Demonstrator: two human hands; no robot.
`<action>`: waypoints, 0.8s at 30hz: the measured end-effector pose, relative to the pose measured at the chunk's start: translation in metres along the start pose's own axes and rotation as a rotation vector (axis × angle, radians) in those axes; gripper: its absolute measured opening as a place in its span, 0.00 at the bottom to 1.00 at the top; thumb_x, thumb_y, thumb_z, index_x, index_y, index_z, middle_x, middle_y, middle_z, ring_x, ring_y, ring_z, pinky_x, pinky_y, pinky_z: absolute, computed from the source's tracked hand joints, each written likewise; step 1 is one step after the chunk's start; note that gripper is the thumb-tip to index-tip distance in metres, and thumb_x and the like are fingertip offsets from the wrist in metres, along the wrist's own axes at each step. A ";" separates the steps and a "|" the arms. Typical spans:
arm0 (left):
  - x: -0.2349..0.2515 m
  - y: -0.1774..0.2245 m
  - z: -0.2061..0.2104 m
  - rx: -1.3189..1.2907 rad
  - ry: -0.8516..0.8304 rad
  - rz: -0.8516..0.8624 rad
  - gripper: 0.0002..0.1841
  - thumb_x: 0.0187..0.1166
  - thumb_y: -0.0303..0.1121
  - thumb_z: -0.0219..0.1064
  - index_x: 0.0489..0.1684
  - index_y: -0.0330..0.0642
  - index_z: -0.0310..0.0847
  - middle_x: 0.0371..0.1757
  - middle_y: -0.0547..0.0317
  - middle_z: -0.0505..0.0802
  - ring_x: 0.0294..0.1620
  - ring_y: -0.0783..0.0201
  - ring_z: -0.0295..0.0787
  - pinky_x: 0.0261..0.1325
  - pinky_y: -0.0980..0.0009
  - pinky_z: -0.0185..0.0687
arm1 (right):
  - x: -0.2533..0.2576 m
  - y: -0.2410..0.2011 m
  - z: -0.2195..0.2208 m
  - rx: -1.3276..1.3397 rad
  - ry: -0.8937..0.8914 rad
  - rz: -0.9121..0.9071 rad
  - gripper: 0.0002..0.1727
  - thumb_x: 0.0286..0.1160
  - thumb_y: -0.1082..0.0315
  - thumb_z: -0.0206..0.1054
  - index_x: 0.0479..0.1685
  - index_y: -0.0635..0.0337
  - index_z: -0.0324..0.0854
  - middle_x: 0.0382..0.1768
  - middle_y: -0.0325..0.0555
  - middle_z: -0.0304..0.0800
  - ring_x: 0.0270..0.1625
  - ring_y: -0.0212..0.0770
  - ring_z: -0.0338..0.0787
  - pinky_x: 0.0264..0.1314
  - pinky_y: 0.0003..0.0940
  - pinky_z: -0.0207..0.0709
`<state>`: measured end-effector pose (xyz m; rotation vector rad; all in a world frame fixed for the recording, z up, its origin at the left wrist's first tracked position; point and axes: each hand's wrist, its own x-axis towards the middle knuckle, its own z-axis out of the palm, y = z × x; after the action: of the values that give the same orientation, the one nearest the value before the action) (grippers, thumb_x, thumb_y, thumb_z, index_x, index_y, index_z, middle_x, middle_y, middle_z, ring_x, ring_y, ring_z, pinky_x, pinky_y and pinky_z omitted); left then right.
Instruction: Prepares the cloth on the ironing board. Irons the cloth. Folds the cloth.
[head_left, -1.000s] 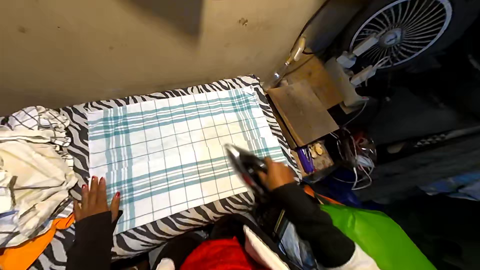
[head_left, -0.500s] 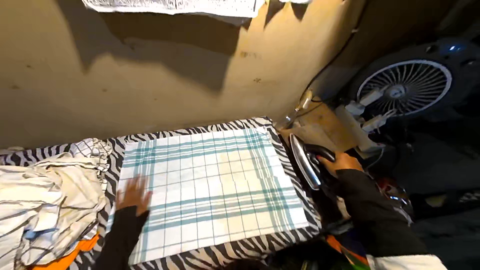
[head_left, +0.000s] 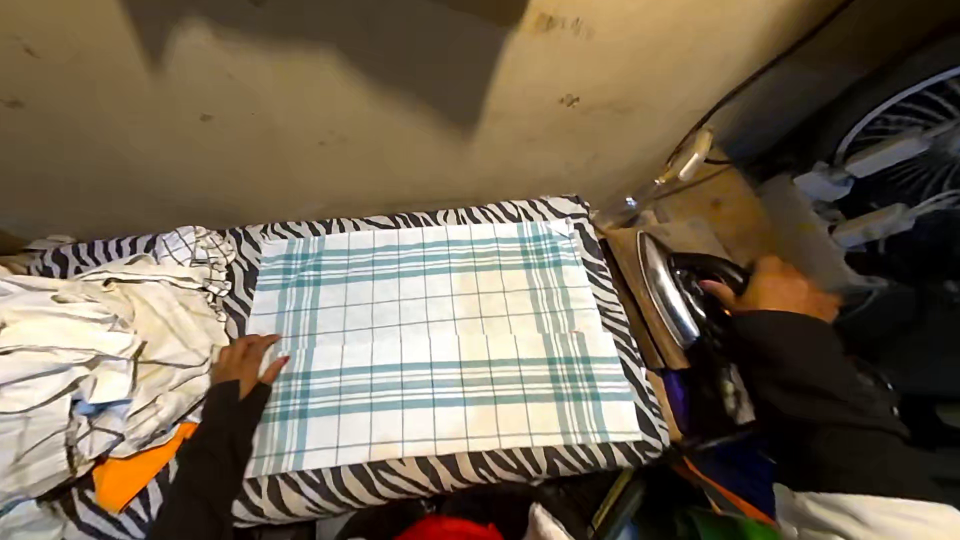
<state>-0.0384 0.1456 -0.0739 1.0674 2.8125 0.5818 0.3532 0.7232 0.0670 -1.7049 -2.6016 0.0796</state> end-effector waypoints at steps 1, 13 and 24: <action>0.003 -0.010 -0.007 -0.024 -0.027 0.005 0.23 0.77 0.37 0.71 0.65 0.31 0.83 0.64 0.22 0.85 0.67 0.20 0.78 0.71 0.25 0.66 | -0.011 -0.010 -0.004 -0.015 0.083 -0.099 0.38 0.78 0.55 0.75 0.75 0.79 0.70 0.71 0.90 0.72 0.76 0.90 0.69 0.71 0.89 0.57; 0.029 -0.019 -0.043 0.131 -0.526 -0.304 0.16 0.84 0.26 0.66 0.58 0.17 0.80 0.58 0.16 0.86 0.66 0.22 0.81 0.73 0.32 0.67 | -0.061 -0.061 0.082 -0.005 -0.187 -0.558 0.11 0.73 0.73 0.75 0.52 0.66 0.91 0.59 0.68 0.89 0.72 0.74 0.80 0.76 0.80 0.58; 0.146 0.036 0.027 0.198 -0.151 0.146 0.29 0.91 0.47 0.52 0.93 0.56 0.60 0.96 0.52 0.57 0.96 0.41 0.44 0.86 0.25 0.39 | 0.054 -0.198 0.113 0.281 -0.202 -0.550 0.46 0.56 0.81 0.80 0.85 0.51 0.72 0.88 0.65 0.62 0.65 0.78 0.86 0.58 0.78 0.79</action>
<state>-0.1210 0.2743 -0.0767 1.3002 2.7200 0.2239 0.1445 0.6905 -0.0347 -0.8993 -2.9219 0.5921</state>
